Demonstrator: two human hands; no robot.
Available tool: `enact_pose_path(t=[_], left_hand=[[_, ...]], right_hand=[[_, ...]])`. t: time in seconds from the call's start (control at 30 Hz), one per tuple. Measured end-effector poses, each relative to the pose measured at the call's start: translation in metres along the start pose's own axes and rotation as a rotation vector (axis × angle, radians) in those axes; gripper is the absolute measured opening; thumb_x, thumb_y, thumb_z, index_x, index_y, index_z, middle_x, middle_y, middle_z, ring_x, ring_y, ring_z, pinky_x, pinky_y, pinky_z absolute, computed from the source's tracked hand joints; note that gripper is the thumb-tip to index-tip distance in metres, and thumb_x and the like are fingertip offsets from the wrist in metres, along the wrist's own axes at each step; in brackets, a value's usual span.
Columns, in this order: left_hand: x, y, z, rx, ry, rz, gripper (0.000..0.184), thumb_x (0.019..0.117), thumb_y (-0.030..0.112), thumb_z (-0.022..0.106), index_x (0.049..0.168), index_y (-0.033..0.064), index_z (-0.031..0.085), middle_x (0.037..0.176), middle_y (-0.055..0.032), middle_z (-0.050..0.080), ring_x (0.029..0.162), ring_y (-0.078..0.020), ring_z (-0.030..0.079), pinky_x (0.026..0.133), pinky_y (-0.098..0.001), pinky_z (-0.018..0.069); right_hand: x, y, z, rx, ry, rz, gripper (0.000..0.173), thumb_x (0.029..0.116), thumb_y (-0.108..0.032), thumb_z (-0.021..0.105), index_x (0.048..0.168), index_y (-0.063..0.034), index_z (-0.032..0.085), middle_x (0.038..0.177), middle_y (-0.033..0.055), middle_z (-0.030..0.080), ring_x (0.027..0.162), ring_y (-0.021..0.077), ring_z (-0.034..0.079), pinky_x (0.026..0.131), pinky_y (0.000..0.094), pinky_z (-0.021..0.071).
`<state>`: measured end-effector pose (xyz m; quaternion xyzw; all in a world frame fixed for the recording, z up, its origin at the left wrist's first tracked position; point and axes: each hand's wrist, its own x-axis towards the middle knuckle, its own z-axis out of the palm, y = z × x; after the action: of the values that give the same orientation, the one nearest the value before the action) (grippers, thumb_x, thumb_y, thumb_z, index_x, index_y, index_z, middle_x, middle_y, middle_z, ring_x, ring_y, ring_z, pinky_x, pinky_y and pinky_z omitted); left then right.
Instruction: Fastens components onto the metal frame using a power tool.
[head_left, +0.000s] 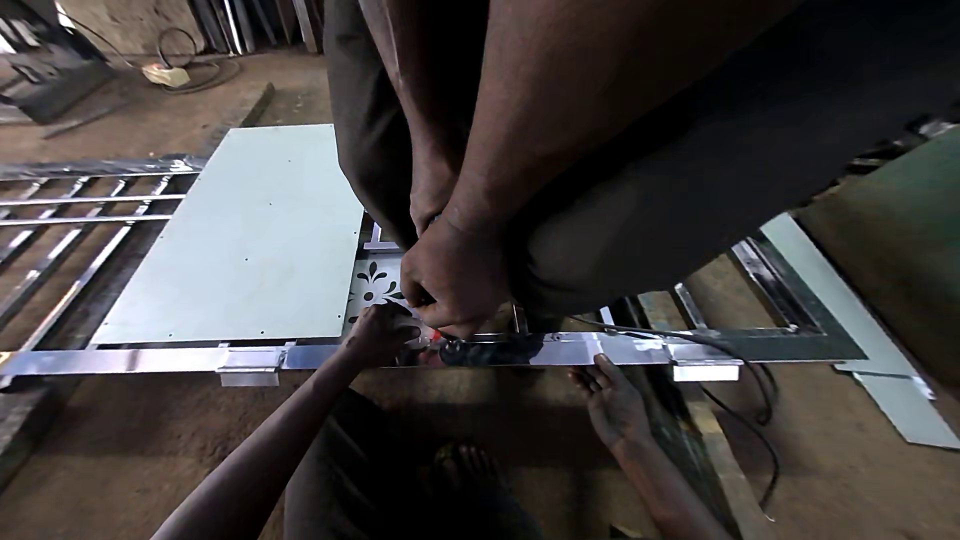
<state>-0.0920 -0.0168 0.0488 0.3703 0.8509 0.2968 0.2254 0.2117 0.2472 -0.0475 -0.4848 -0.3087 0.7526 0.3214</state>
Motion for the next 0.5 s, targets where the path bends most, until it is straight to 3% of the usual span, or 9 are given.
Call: enact_pose_path(t=[0.1,0.2,0.37,0.43,0.5], left_hand=[[-0.006,0.000,-0.004,-0.051,-0.018,-0.062,0.024,0.0912,0.024,0.079,0.107,0.0066,0.072,0.087,-0.0094,0.071,0.075,-0.0207,0.068,0.075,-0.0451,0.0580],[-0.019,-0.013,-0.007,-0.224,-0.026,-0.156,0.025,0.0945,0.021,0.074,0.114,0.0054,0.070,0.084,-0.0080,0.070,0.066,-0.0171,0.066,0.066,-0.0379,0.0589],[-0.063,-0.043,0.002,-0.807,0.101,-0.267,0.023,0.0995,0.008,0.061,0.120,-0.0016,0.065,0.085,-0.0089,0.069,0.064,-0.0138,0.062,0.060,-0.0281,0.0552],[-0.085,-0.046,0.008,-0.987,0.141,-0.328,0.026,0.1011,0.009,0.053,0.123,-0.0006,0.062,0.093,-0.0088,0.069,0.070,-0.0137,0.064,0.064,-0.0280,0.0564],[-0.109,-0.046,0.019,-1.154,0.193,-0.328,0.026,0.0976,0.013,0.052,0.118,0.0023,0.063,0.096,-0.0076,0.070,0.074,-0.0127,0.067,0.066,-0.0270,0.0584]], right_hand=[[0.001,0.001,-0.001,-0.004,-0.006,-0.006,0.023,0.1058,-0.019,0.054,0.111,0.0019,0.062,0.091,0.0152,0.071,0.079,0.0228,0.072,0.072,0.0364,0.0624],[0.000,0.001,-0.001,-0.025,-0.013,-0.016,0.024,0.1061,-0.019,0.053,0.110,0.0026,0.062,0.090,0.0148,0.071,0.078,0.0232,0.072,0.071,0.0370,0.0625],[0.001,0.001,-0.001,-0.026,0.000,-0.011,0.024,0.1055,-0.019,0.054,0.113,0.0027,0.062,0.092,0.0151,0.072,0.079,0.0231,0.072,0.071,0.0372,0.0627],[0.001,0.002,-0.002,-0.035,-0.017,-0.018,0.025,0.1065,-0.020,0.053,0.114,0.0029,0.061,0.093,0.0157,0.072,0.079,0.0233,0.073,0.071,0.0369,0.0627],[0.001,0.002,-0.003,-0.042,-0.027,-0.016,0.026,0.1071,-0.020,0.052,0.114,0.0027,0.061,0.092,0.0154,0.073,0.079,0.0228,0.073,0.071,0.0360,0.0626]])
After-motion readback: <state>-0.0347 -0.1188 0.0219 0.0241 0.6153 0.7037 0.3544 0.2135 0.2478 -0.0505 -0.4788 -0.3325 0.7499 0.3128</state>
